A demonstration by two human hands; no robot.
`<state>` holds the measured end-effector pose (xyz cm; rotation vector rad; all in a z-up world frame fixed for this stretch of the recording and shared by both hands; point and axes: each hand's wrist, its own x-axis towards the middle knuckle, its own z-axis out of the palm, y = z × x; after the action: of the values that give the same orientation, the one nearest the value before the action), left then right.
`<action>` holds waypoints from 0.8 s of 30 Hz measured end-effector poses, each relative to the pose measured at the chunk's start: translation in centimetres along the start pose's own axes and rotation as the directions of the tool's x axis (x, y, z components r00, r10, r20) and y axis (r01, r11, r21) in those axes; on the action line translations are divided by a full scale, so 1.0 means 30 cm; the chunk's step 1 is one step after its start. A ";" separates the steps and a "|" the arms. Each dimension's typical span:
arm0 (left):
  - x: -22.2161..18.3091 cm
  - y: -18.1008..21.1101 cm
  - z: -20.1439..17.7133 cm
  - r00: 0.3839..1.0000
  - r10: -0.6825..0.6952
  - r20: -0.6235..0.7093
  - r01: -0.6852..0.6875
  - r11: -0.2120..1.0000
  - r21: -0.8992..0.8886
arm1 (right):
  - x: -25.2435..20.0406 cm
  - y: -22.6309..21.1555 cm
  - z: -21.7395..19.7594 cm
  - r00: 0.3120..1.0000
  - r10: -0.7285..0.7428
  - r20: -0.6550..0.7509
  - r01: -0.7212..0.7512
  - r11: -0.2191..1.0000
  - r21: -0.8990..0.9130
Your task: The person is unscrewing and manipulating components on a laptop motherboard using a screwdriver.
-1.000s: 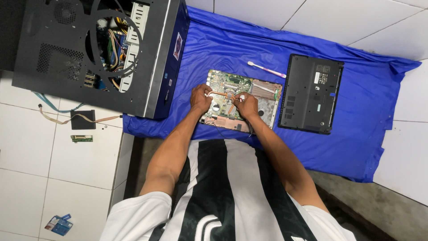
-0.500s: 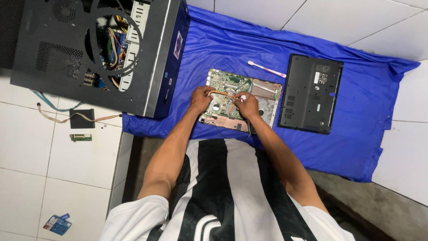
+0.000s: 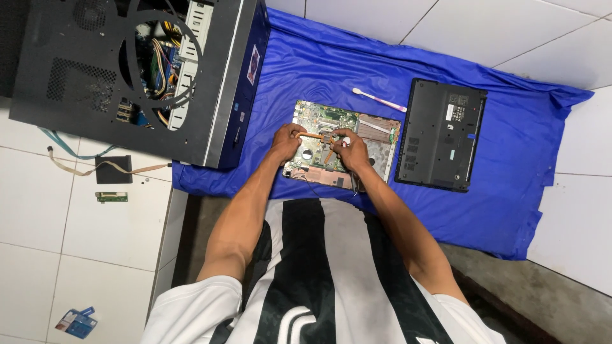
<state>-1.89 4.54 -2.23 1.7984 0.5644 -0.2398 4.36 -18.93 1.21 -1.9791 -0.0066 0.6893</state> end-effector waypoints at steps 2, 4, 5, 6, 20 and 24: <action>-0.021 0.025 -0.003 1.000 -0.008 0.000 0.008 0.999 -0.038 | -0.002 -0.007 0.003 1.000 0.002 0.001 -0.002 1.000 0.004; -0.039 0.028 -0.004 1.000 -0.021 -0.001 0.021 0.997 -0.077 | 0.020 0.025 0.007 1.000 0.007 0.007 -0.007 1.000 0.006; -0.043 0.021 -0.004 0.999 -0.041 0.014 0.042 0.990 -0.131 | 0.045 0.059 0.009 1.000 0.017 0.018 -0.017 1.000 0.004; -0.046 0.015 -0.004 0.998 -0.060 0.030 0.064 0.981 -0.185 | 0.071 0.093 0.010 0.999 0.028 0.030 -0.028 1.000 0.003; -0.003 -0.023 -0.001 0.995 0.076 -0.061 -0.066 0.986 0.152 | 0.021 0.064 0.008 0.997 0.082 -0.010 -0.082 0.995 -0.063; -0.059 0.032 -0.006 0.984 0.156 -0.091 -0.115 0.931 0.347 | -0.062 -0.050 0.006 0.998 0.032 -0.052 -0.043 0.971 -0.235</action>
<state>-2.95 4.07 -0.58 2.1914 0.4994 -0.1428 3.15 -18.58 3.25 -2.2288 -0.0233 0.6909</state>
